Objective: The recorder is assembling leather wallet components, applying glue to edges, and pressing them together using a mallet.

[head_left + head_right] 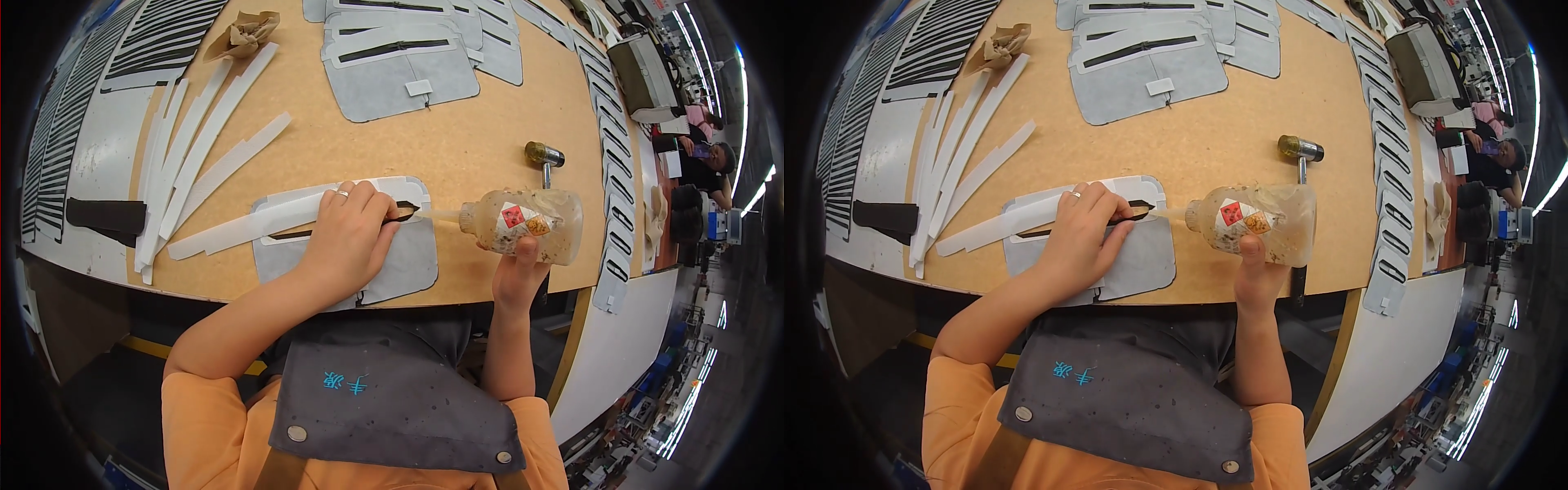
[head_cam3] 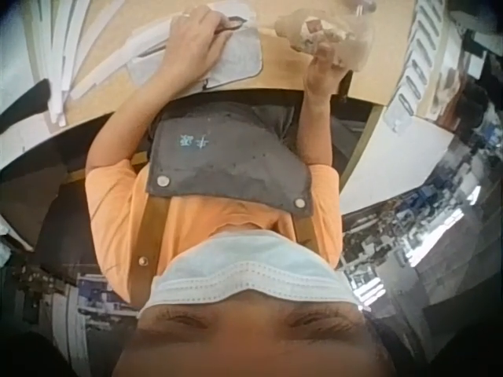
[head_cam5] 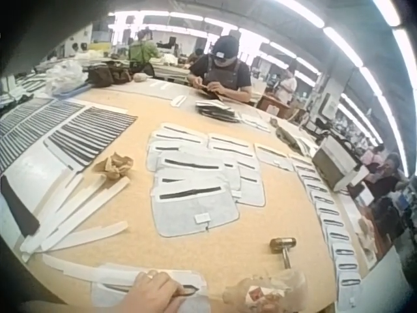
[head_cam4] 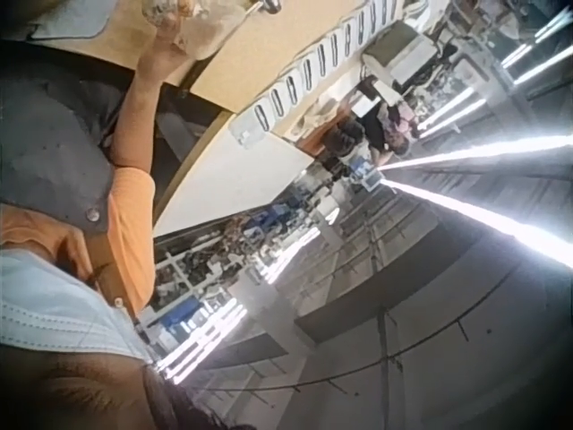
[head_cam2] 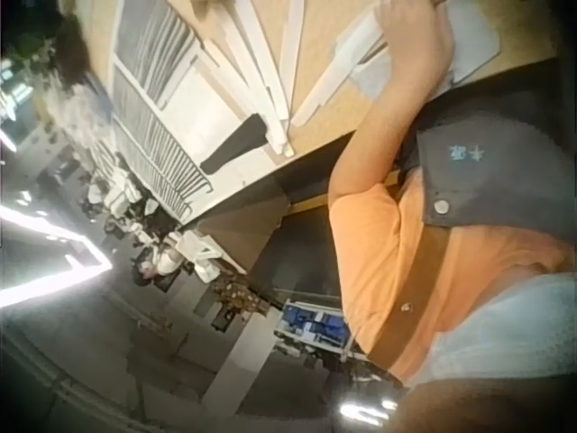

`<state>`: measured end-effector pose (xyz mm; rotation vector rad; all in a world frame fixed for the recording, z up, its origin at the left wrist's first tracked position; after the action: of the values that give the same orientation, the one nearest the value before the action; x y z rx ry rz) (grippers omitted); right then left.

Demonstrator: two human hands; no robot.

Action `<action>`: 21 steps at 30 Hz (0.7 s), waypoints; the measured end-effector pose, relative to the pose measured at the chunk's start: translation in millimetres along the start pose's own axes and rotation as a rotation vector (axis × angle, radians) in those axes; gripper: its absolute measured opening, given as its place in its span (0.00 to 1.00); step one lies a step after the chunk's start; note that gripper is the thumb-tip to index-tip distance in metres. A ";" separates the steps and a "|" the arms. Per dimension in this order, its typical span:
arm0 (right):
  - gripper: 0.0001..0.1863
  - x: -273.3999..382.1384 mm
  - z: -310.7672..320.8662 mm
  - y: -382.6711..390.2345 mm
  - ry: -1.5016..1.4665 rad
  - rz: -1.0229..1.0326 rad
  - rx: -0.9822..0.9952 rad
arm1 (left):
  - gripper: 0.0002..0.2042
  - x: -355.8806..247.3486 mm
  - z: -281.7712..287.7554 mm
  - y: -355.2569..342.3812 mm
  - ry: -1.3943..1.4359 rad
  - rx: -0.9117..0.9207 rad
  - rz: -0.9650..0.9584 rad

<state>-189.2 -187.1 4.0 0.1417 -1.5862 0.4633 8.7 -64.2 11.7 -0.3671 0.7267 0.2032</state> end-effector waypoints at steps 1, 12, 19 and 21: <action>0.39 1.7 -1.2 1.2 0.007 0.029 -0.016 | 0.06 0.0 -0.4 -0.2 0.002 0.001 0.002; 0.47 16.5 -16.1 9.1 -0.037 0.086 0.128 | 0.06 -0.3 0.4 -0.3 -0.001 -0.006 -0.007; 0.50 23.0 -21.7 8.6 0.082 0.100 0.138 | 0.06 0.7 -0.6 0.1 -0.001 -0.010 -0.006; 0.50 23.0 -22.5 7.9 0.092 0.112 0.138 | 0.06 1.0 -0.2 0.2 -0.008 0.000 -0.002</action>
<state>-173.1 -167.1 24.9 0.1351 -1.4773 0.6579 9.2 -64.1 10.8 -0.3668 0.7187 0.2032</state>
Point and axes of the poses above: each hand's wrist, its own y-axis away from the middle knuckle, its own z-axis out of the back of the hand, x = y × z, the point moved 3 cm from there along -y, towards the middle knuckle, and after that the axes turned 1 degree about -y, right-handed, at the moved point
